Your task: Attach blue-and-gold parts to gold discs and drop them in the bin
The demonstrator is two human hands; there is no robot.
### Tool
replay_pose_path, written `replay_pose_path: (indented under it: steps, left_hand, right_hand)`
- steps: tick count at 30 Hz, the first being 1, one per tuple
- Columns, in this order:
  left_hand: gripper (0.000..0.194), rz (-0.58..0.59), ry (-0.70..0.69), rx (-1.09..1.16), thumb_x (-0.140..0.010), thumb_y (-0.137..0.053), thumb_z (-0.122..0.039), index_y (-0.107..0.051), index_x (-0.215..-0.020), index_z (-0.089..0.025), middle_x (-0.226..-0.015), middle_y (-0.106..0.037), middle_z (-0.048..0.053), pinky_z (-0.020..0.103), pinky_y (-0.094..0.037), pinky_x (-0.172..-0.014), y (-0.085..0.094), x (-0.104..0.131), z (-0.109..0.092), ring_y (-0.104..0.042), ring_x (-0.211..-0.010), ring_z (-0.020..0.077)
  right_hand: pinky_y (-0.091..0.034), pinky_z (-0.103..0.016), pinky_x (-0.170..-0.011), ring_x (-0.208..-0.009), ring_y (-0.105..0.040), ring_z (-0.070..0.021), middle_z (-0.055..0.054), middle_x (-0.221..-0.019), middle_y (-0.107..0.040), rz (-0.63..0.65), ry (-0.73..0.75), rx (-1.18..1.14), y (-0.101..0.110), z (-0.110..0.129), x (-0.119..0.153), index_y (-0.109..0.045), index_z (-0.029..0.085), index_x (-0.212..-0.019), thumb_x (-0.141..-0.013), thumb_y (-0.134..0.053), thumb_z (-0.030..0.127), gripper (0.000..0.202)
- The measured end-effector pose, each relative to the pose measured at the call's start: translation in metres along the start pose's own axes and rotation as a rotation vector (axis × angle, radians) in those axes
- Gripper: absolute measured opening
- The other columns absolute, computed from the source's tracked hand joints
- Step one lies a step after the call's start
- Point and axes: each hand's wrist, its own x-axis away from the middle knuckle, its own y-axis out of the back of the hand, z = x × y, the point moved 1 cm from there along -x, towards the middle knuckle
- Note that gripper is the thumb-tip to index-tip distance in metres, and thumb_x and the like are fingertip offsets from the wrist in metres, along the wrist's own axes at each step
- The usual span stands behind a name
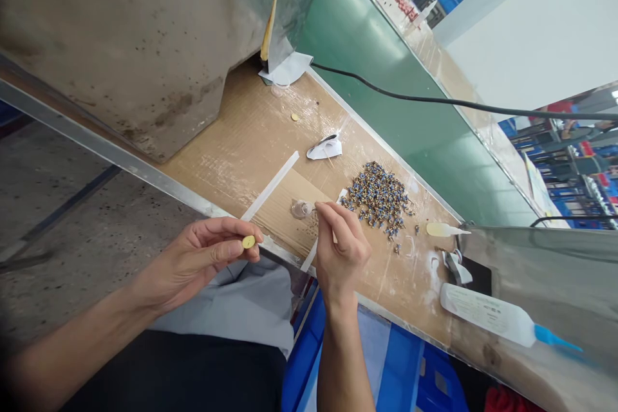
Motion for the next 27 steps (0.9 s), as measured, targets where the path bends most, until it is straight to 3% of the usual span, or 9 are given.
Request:
replay_pose_path:
  steps: [12,16,19,22,27]
  left_hand:
    - [0.023,-0.02,0.011,0.006,-0.091,-0.099,-0.028,-0.092,-0.111,-0.021,-0.107,-0.087,0.007,0.023,-0.068,-0.094,-0.008,-0.003,0.003,-0.084,-0.091,0.0158]
    - [0.02,0.009,0.016,0.037,-0.091,-0.1,-0.03,-0.092,-0.108,-0.023,-0.107,-0.09,0.006,0.024,-0.069,-0.095,-0.016,-0.004,0.004,-0.086,-0.093,0.0166]
    - [0.019,0.022,0.018,0.059,-0.091,-0.1,-0.029,-0.092,-0.107,-0.022,-0.104,-0.09,0.005,0.023,-0.069,-0.094,-0.023,-0.005,0.005,-0.087,-0.092,0.0166]
    - [0.02,0.008,0.024,0.082,-0.09,-0.101,-0.028,-0.092,-0.106,-0.021,-0.103,-0.09,0.004,0.024,-0.071,-0.092,-0.03,-0.004,0.005,-0.087,-0.089,0.0169]
    - [0.021,0.0,0.032,0.095,-0.089,-0.101,-0.029,-0.092,-0.106,-0.019,-0.099,-0.09,0.004,0.024,-0.072,-0.088,-0.035,-0.003,0.006,-0.088,-0.085,0.017]
  right_hand:
    - [-0.068,-0.042,-0.096,-0.103,-0.082,-0.0235,-0.006,-0.111,-0.086,-0.053,-0.058,0.009,0.005,-0.005,0.004,-0.089,0.028,-0.113,-0.111,-0.074,0.026,0.015]
    - [-0.068,-0.043,-0.096,-0.103,-0.082,-0.0239,-0.004,-0.111,-0.085,-0.104,-0.163,-0.169,0.017,0.013,0.011,-0.089,0.03,-0.112,-0.106,-0.081,0.022,0.012]
    - [-0.069,-0.04,-0.093,-0.102,-0.082,-0.0225,-0.003,-0.111,-0.085,-0.069,-0.227,-0.383,0.022,0.036,0.02,-0.088,0.03,-0.11,-0.106,-0.08,0.017,0.016]
    - [-0.07,-0.04,-0.096,-0.106,-0.084,-0.0227,-0.003,-0.116,-0.086,0.008,-0.189,-0.502,0.022,0.051,0.028,-0.088,0.031,-0.113,-0.105,-0.079,0.01,0.024]
    - [-0.072,-0.04,-0.096,-0.108,-0.085,-0.023,-0.003,-0.119,-0.086,0.059,-0.146,-0.545,0.018,0.053,0.033,-0.087,0.032,-0.117,-0.103,-0.08,0.005,0.031]
